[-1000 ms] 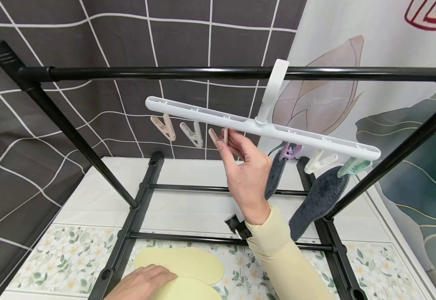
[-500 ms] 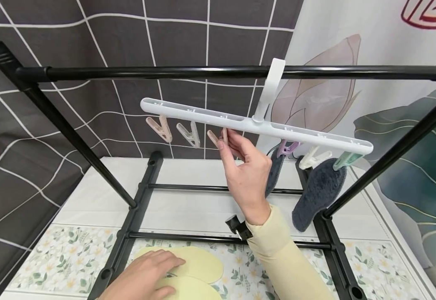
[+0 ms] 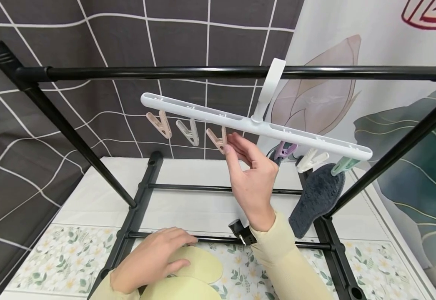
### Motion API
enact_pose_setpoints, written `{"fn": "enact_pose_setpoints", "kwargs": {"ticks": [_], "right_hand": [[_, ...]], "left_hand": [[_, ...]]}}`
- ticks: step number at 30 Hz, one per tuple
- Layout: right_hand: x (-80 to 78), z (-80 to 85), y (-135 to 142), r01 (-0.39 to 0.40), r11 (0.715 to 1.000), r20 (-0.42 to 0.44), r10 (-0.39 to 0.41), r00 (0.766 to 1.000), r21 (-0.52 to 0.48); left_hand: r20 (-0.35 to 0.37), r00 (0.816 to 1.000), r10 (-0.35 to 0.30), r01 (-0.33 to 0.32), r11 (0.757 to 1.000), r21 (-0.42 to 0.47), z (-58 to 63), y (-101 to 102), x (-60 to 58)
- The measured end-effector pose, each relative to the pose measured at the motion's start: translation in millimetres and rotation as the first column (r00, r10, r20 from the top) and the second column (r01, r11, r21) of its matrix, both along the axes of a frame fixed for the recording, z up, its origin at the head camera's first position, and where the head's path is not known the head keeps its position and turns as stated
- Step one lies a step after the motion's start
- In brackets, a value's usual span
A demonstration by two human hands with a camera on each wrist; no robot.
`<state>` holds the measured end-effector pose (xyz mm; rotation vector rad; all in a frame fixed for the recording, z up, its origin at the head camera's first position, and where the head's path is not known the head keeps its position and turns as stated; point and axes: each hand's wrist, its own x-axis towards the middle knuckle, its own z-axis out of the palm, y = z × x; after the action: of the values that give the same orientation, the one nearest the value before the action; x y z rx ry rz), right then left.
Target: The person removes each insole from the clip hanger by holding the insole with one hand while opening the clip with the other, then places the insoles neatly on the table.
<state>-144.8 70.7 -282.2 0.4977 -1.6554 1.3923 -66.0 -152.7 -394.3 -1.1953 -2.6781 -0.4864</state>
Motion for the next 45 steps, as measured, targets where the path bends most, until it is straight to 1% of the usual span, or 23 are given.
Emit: {"fn": "enact_pose_setpoints", "kwargs": {"ticks": [3, 6, 10, 14, 16, 19, 25, 30, 35, 37, 40, 42, 45], "right_hand": [[5.6, -0.7, 2.0, 0.019, 1.0, 0.01, -0.019, 1.0, -0.023], [10.6, -0.5, 4.5, 0.045, 0.998, 0.009, -0.044, 0.999, -0.05], [16.7, -0.6, 9.8, 0.104, 0.994, -0.024, -0.105, 0.994, -0.037], [22.4, -1.3, 16.8, 0.173, 0.985, -0.061, -0.173, 0.983, -0.013], [24.8, -1.2, 20.3, 0.216, 0.976, -0.073, -0.216, 0.974, -0.003], [28.4, -1.0, 25.1, 0.292, 0.956, -0.084, -0.291, 0.953, 0.003], [38.0, 5.8, 30.5, 0.399, 0.917, -0.093, -0.397, 0.913, -0.003], [44.5, 12.6, 35.5, 0.452, 0.892, -0.053, -0.451, 0.891, 0.003], [42.1, 6.9, 44.6, 0.47, 0.881, 0.02, -0.472, 0.882, 0.054], [40.6, 4.4, 47.5, 0.474, 0.878, 0.051, -0.478, 0.877, 0.072], [39.3, 3.8, 50.0, 0.471, 0.879, 0.092, -0.477, 0.874, 0.08], [39.1, 5.1, 50.7, 0.462, 0.883, 0.113, -0.468, 0.876, 0.078], [38.6, 7.2, 51.3, 0.45, 0.89, 0.127, -0.456, 0.881, 0.073]], "left_hand": [[0.004, 1.0, 0.006, -0.006, 1.0, 0.018, 5.8, 6.2, -6.6], [-0.004, 0.999, 0.032, -0.032, 0.998, 0.047, 10.8, 13.3, -11.8], [-0.004, 0.997, 0.076, -0.075, 0.992, 0.106, 15.7, 24.0, -18.4], [0.025, 0.991, 0.128, -0.13, 0.978, 0.161, 18.9, 33.4, -25.1], [0.046, 0.988, 0.149, -0.155, 0.97, 0.188, 20.4, 37.4, -28.4], [0.075, 0.982, 0.173, -0.185, 0.959, 0.214, 22.5, 42.8, -33.1], [0.122, 0.971, 0.205, -0.23, 0.939, 0.257, 25.7, 52.8, -41.8], [0.166, 0.967, 0.193, -0.236, 0.925, 0.298, 28.3, 64.3, -50.1], [0.199, 0.97, 0.143, -0.208, 0.91, 0.358, 31.1, 77.1, -58.7], [0.216, 0.967, 0.135, -0.209, 0.905, 0.372, 32.4, 82.6, -61.9], [0.225, 0.965, 0.136, -0.214, 0.903, 0.373, 31.9, 90.8, -67.7], [0.234, 0.962, 0.142, -0.223, 0.902, 0.369, 30.9, 96.5, -71.1], [0.246, 0.96, 0.133, -0.221, 0.901, 0.374, 29.4, 105.1, -76.1]]}}
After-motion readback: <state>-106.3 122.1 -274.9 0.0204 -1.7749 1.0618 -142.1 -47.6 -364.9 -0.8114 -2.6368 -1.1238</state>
